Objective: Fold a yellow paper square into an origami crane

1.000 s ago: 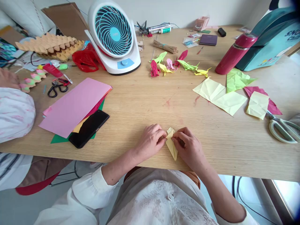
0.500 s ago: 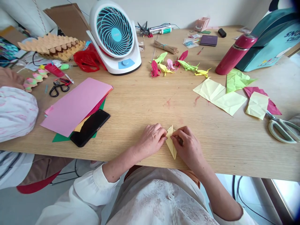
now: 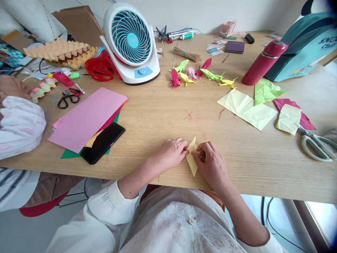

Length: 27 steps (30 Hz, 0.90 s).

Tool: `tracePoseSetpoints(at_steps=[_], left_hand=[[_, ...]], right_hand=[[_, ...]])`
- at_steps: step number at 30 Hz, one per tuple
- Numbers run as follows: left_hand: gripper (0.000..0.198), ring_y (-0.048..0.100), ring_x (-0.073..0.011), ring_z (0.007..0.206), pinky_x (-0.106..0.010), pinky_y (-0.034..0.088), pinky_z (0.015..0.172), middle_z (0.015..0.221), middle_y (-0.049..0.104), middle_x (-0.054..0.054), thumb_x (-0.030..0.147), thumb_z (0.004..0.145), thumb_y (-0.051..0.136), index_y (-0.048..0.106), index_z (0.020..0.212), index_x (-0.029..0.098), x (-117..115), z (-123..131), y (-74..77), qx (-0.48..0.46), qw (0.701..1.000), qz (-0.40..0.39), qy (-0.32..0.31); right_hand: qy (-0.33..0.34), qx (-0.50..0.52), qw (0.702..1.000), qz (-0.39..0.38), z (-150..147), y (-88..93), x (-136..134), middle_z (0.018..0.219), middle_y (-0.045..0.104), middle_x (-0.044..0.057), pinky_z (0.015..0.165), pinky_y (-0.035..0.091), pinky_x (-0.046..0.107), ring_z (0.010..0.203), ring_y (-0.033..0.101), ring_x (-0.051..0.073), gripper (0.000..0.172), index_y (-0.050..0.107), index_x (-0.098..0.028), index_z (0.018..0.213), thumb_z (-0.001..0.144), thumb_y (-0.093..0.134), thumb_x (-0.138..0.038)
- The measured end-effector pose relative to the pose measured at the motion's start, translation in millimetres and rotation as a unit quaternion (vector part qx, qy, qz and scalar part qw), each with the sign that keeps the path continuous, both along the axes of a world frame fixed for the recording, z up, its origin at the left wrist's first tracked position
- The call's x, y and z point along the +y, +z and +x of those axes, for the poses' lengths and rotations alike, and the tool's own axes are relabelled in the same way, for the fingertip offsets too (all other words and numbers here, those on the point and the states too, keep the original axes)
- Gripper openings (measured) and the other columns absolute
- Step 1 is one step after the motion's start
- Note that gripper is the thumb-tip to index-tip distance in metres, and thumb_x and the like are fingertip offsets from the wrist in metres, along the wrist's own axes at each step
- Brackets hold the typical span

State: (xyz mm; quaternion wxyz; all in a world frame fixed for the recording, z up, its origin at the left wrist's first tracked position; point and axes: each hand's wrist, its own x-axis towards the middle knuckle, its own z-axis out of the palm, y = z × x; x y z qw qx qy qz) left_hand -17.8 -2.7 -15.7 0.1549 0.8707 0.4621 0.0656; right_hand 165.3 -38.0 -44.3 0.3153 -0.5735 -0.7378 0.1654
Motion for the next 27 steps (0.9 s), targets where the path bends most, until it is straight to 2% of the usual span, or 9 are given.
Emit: tracePoseSetpoints(at_steps=[6, 13, 18, 23, 27], left_hand=[[0.010, 0.064, -0.0203, 0.082, -0.031, 0.047, 0.071, 0.092, 0.065, -0.005, 0.023, 0.099, 0.053, 0.058, 0.093, 0.017, 5, 1, -0.4, 0.011, 1.000, -0.013, 0.000], [0.014, 0.064, -0.0203, 0.081, -0.031, 0.046, 0.070, 0.089, 0.065, -0.004, 0.027, 0.099, 0.056, 0.056, 0.091, 0.016, 4, 5, -0.5, 0.029, 0.999, -0.003, 0.015], [0.006, 0.062, -0.0184, 0.082, -0.031, 0.047, 0.073, 0.091, 0.063, -0.003, 0.022, 0.098, 0.055, 0.057, 0.096, 0.016, -2, 6, -7.0, -0.024, 0.999, 0.034, 0.025], [0.022, 0.059, -0.0191, 0.093, -0.034, 0.050, 0.083, 0.097, 0.063, -0.006, 0.019, 0.103, 0.043, 0.063, 0.097, 0.017, -9, 3, -18.3, -0.050, 0.989, 0.133, -0.045], [0.023, 0.059, -0.0207, 0.109, -0.038, 0.051, 0.095, 0.119, 0.066, -0.010, 0.013, 0.102, 0.041, 0.064, 0.105, 0.014, -15, -5, -23.7, -0.071, 0.975, 0.169, -0.123]], right_hand=[[0.011, -0.034, 0.999, 0.039, -2, -0.6, -2, 0.079, 0.052, 0.001, 0.061, 0.037, 0.029, 0.067, 0.050, 0.016, 0.018, 0.044, -0.024, 0.077, 0.092, 0.054, -0.019], [0.027, -0.070, 0.995, 0.063, -2, -2.7, -5, 0.089, 0.059, 0.005, 0.067, 0.042, 0.032, 0.072, 0.054, 0.018, 0.011, 0.054, -0.023, 0.088, 0.097, 0.050, -0.021], [0.027, -0.067, 0.996, 0.050, -3, -1.5, -6, 0.095, 0.060, 0.007, 0.070, 0.046, 0.033, 0.076, 0.058, 0.019, 0.012, 0.062, -0.022, 0.102, 0.098, 0.051, -0.022], [0.027, -0.035, 0.998, 0.050, -4, -2.5, -5, 0.095, 0.060, 0.008, 0.070, 0.049, 0.034, 0.076, 0.059, 0.019, 0.018, 0.065, -0.020, 0.105, 0.096, 0.050, -0.017], [0.054, 0.006, 0.998, 0.033, 5, -1.7, -9, 0.101, 0.062, 0.009, 0.076, 0.052, 0.035, 0.085, 0.062, 0.020, 0.020, 0.065, -0.020, 0.110, 0.096, 0.052, -0.017]])
